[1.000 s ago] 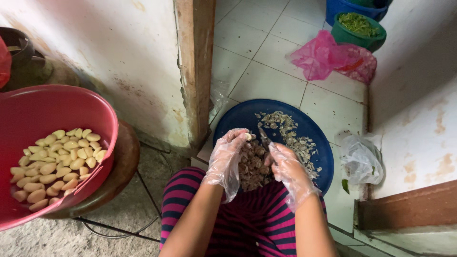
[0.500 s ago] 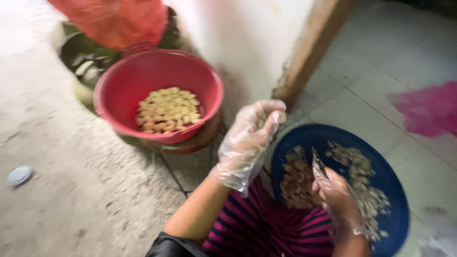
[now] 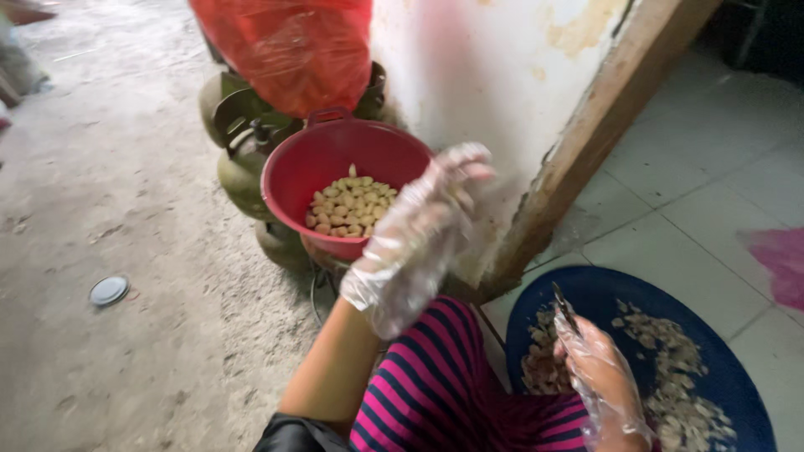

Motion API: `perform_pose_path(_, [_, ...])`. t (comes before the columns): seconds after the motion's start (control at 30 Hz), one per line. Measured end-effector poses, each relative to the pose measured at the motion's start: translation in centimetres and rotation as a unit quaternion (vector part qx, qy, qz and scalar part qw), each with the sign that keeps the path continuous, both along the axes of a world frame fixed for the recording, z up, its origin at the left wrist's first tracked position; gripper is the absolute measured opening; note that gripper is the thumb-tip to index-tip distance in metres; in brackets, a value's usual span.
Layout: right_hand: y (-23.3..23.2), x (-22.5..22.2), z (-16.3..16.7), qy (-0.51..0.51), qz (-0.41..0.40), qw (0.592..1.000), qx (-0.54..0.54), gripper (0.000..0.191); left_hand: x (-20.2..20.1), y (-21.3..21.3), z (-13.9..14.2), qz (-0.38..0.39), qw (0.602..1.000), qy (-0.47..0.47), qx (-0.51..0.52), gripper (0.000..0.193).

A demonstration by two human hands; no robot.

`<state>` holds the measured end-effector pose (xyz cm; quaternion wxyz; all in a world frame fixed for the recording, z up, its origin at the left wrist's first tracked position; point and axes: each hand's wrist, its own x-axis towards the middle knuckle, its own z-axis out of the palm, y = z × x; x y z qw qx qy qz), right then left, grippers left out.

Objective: The person sits on the floor and repeatedly picks up nuts from a red basin, peels them with a small knife, and places the peeled nuts back into the basin. The peels accumulate on a blue tray on the floor.

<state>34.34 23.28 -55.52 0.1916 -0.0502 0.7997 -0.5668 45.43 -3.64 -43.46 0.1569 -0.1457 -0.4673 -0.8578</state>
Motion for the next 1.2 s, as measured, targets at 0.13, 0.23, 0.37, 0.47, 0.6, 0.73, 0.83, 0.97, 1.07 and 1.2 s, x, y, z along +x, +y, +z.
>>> perform_pose_path(0.13, [0.7,1.6,0.6,0.019,-0.019,1.000,-0.009,0.035,-2.9,4.0,-4.4,-0.226,0.971,0.073,0.023,0.061])
perform_pose_path(0.23, [1.2,2.1,0.8,0.050,-0.056,0.996,0.047,0.044,-5.2,6.2,-7.0,-0.302,0.951,0.016,0.056,0.057])
perform_pose_path(0.37, [2.0,2.1,0.4,0.473,0.054,0.877,-0.065,0.025,-7.1,8.8,-7.8,-0.305,0.941,-0.088,0.121,0.056])
perform_pose_path(0.47, [2.3,1.7,-0.1,0.139,-0.141,0.976,-0.086,0.026,-8.4,10.4,-8.4,-0.294,0.935,-0.109,0.165,0.053])
perform_pose_path(0.6, [1.9,0.4,-0.6,0.111,-0.212,0.969,-0.053,0.027,-10.8,11.8,-9.9,-0.276,0.928,-0.132,0.211,0.047])
perform_pose_path(0.73, [1.3,-1.1,-1.0,0.153,-0.218,0.964,-0.002,0.029,-13.1,13.0,-10.5,-0.223,0.931,-0.225,0.183,0.048])
perform_pose_path(0.83, [1.6,-2.1,-1.4,0.173,-0.196,0.965,-0.035,0.030,-14.2,14.0,-10.9,-0.227,0.943,-0.178,0.166,0.049])
perform_pose_path(0.97, [2.9,-2.8,-2.3,0.208,-0.182,0.961,-0.016,0.040,-14.7,14.5,-11.2,-0.196,0.967,-0.140,0.078,0.048])
perform_pose_path(1.07, [3.8,-3.0,-3.1,0.217,-0.164,0.962,-0.009,0.048,-14.6,14.4,-11.5,-0.160,0.970,-0.184,-0.008,0.049])
perform_pose_path(1.2, [4.5,-2.9,-3.7,0.145,-0.192,0.971,-0.007,0.042,-14.4,14.5,-11.9,-0.164,0.961,-0.219,0.043,0.049])
